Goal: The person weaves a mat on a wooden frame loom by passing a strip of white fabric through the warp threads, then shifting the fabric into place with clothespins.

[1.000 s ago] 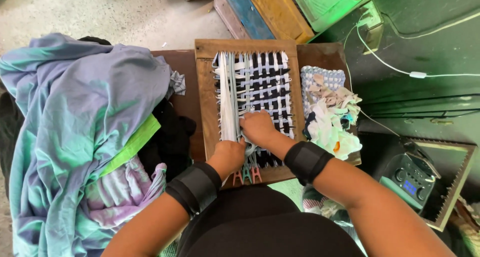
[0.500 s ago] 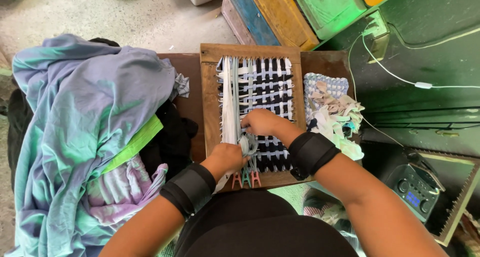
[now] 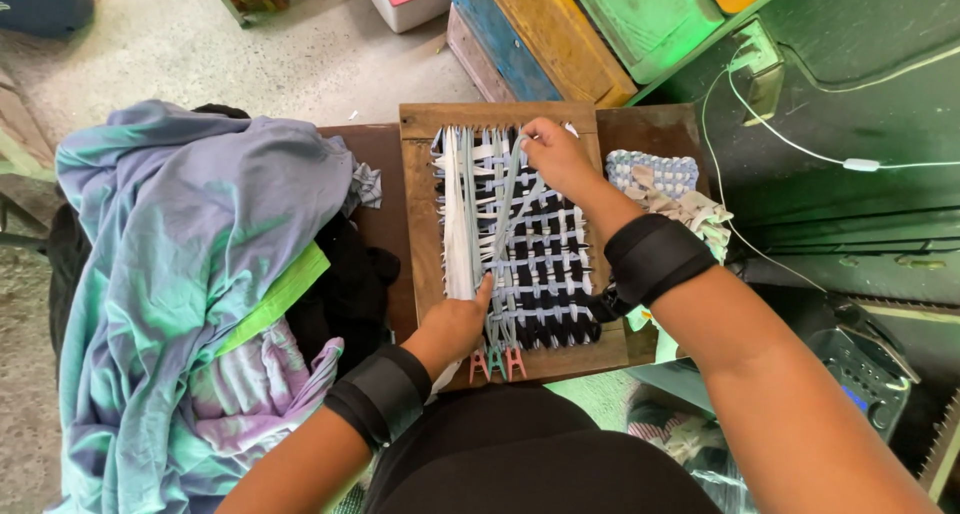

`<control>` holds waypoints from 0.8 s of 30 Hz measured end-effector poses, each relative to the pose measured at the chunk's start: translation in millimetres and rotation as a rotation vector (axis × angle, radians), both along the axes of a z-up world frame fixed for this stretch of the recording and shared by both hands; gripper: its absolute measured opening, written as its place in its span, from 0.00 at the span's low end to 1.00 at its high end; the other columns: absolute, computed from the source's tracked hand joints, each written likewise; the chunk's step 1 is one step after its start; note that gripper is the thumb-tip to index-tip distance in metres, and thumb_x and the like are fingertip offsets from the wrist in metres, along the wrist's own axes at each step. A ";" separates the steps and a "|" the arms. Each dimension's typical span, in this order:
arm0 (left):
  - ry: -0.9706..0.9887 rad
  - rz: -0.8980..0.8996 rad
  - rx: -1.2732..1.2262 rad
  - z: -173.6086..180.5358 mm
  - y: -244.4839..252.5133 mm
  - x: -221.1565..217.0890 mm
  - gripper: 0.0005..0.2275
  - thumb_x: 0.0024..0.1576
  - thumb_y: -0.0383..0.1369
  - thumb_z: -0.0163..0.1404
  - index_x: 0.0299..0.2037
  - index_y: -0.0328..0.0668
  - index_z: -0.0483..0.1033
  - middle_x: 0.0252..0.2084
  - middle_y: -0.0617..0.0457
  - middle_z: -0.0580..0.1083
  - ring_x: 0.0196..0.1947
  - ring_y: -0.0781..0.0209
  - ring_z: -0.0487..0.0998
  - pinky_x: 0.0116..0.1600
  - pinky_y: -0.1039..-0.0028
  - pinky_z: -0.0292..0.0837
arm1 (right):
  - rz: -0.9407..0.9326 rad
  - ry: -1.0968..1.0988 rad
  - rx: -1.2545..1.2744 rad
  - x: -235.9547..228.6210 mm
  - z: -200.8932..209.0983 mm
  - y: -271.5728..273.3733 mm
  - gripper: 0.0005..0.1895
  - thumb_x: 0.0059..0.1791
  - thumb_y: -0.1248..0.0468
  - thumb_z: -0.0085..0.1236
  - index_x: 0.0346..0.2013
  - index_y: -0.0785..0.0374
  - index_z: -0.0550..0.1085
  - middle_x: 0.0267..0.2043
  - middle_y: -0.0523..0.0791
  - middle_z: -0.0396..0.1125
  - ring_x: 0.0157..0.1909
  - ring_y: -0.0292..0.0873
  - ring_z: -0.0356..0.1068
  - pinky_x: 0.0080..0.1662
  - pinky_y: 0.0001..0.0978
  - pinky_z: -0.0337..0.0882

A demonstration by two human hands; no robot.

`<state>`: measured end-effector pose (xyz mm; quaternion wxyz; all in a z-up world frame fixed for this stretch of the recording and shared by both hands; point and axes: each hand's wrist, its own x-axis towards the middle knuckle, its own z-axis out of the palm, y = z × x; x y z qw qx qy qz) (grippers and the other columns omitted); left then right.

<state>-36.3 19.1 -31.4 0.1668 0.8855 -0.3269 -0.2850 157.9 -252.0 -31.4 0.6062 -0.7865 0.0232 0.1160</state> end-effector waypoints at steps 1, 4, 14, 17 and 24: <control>-0.002 0.002 0.003 0.9 -1.0 -0.6 0.37 0.56 0.25 0.48 0.76 0.33 0.44 0.31 0.40 0.78 0.30 0.41 0.81 0.36 0.56 0.77 | 0.002 -0.002 0.003 3.3 1.5 -0.8 0.05 0.56 0.67 0.53 0.45 0.64 0.71 0.30 0.41 0.65 0.29 0.34 0.62 0.30 0.28 0.62; 0.044 -0.011 0.035 0.4 -3.5 -0.4 0.39 0.55 0.23 0.47 0.77 0.31 0.40 0.31 0.39 0.78 0.30 0.41 0.81 0.35 0.56 0.77 | -0.078 -0.036 -0.160 17.9 1.7 -2.5 0.04 0.54 0.66 0.55 0.42 0.64 0.73 0.28 0.39 0.65 0.28 0.34 0.63 0.30 0.28 0.63; 0.170 0.029 0.012 21.1 -12.6 24.4 0.24 0.58 0.38 0.52 0.61 0.35 0.62 0.40 0.40 0.79 0.40 0.42 0.80 0.45 0.56 0.77 | 0.297 -0.194 -0.396 -49.5 158.2 52.9 0.07 0.51 0.63 0.57 0.40 0.63 0.76 0.30 0.46 0.71 0.31 0.37 0.68 0.35 0.33 0.69; 0.071 0.142 0.017 38.7 -13.7 42.6 0.18 0.60 0.45 0.49 0.50 0.38 0.74 0.40 0.42 0.79 0.41 0.42 0.81 0.45 0.55 0.76 | 0.595 -0.200 -0.463 -76.5 192.6 70.2 0.08 0.47 0.63 0.59 0.37 0.63 0.77 0.28 0.44 0.72 0.29 0.37 0.71 0.35 0.31 0.71; 0.073 0.214 -0.005 24.6 -21.8 70.5 0.14 0.57 0.46 0.48 0.38 0.47 0.81 0.37 0.45 0.79 0.42 0.44 0.81 0.43 0.58 0.76 | 0.792 -0.056 -0.226 -119.3 199.3 84.4 0.09 0.46 0.63 0.59 0.37 0.64 0.78 0.34 0.44 0.73 0.34 0.39 0.71 0.38 0.31 0.72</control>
